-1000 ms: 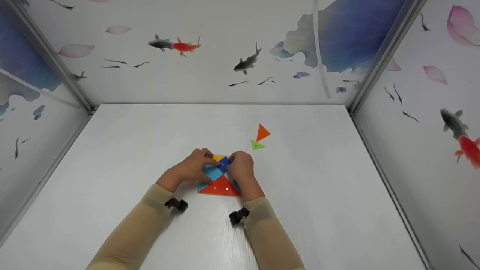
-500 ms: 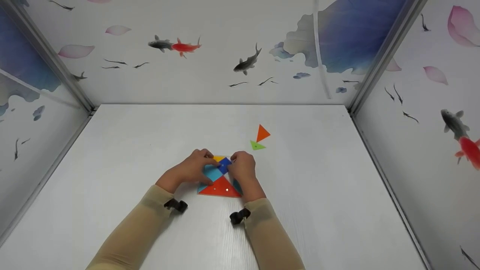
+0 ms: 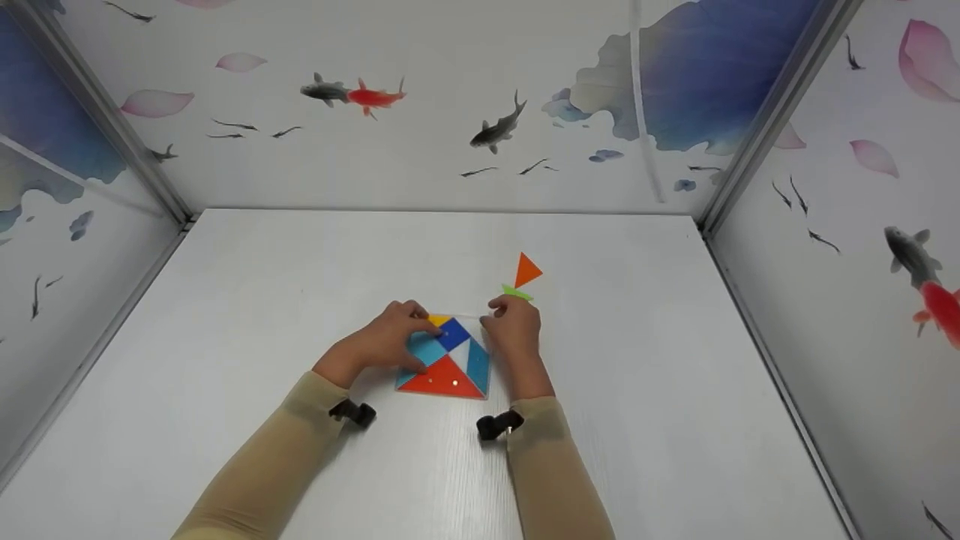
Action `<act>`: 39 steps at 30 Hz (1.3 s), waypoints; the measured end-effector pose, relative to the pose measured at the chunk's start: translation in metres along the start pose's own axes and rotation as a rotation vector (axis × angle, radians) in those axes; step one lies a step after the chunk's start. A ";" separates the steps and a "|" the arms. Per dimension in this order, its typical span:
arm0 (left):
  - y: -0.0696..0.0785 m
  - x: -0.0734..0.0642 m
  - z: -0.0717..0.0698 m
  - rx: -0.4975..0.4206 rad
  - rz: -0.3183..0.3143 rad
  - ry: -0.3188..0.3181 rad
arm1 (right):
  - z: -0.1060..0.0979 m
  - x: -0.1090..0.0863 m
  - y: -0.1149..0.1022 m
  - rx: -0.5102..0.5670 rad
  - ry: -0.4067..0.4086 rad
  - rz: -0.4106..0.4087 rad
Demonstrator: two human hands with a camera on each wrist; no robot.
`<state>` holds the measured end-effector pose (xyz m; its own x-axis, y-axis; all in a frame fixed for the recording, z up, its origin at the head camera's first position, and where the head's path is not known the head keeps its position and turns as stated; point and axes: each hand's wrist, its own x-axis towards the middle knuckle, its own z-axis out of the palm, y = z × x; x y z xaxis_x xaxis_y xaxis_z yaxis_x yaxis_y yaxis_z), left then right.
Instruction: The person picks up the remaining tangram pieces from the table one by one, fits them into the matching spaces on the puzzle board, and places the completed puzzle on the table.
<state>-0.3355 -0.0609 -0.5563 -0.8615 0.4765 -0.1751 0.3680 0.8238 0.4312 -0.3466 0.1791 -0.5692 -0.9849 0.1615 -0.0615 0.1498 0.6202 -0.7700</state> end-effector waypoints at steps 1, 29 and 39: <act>0.000 0.000 0.000 -0.004 -0.005 0.000 | -0.003 0.002 0.004 0.010 0.017 0.001; -0.001 -0.002 0.001 -0.032 -0.002 0.012 | -0.017 0.042 0.029 0.189 0.130 0.223; -0.005 0.000 0.004 -0.030 -0.006 0.021 | -0.015 0.047 0.027 0.078 0.089 0.167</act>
<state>-0.3361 -0.0637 -0.5622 -0.8708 0.4652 -0.1591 0.3528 0.8166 0.4568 -0.3870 0.2151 -0.5834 -0.9351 0.3262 -0.1386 0.2996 0.5188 -0.8007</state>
